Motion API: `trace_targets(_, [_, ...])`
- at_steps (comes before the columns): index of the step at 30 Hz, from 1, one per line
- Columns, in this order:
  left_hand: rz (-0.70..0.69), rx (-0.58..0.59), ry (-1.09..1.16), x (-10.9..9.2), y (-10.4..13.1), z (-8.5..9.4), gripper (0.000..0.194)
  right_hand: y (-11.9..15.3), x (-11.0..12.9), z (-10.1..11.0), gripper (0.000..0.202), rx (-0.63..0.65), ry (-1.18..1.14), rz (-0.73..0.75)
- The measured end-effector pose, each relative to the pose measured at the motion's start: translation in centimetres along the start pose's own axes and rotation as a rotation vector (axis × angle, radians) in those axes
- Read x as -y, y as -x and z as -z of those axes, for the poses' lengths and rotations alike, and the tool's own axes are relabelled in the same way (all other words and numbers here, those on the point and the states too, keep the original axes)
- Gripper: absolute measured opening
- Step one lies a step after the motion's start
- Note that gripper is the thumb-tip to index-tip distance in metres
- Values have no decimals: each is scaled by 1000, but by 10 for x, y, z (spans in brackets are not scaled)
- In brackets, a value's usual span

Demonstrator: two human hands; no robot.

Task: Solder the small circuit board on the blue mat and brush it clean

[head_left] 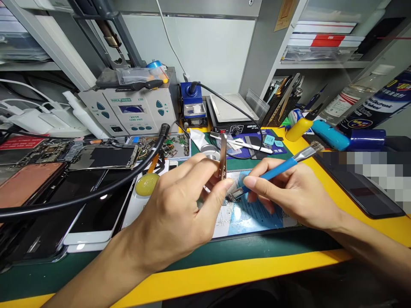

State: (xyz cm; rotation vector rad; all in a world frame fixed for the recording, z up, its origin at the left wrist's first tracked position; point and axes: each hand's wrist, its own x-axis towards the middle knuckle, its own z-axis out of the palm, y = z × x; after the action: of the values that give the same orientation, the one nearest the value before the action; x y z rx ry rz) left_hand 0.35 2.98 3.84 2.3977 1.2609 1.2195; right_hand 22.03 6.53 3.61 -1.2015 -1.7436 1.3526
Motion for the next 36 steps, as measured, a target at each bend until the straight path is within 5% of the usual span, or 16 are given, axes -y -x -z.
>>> trace_targets(36, [-19, -23, -19, 0, 1, 1, 5, -4, 1, 1, 26, -67, 11, -22])
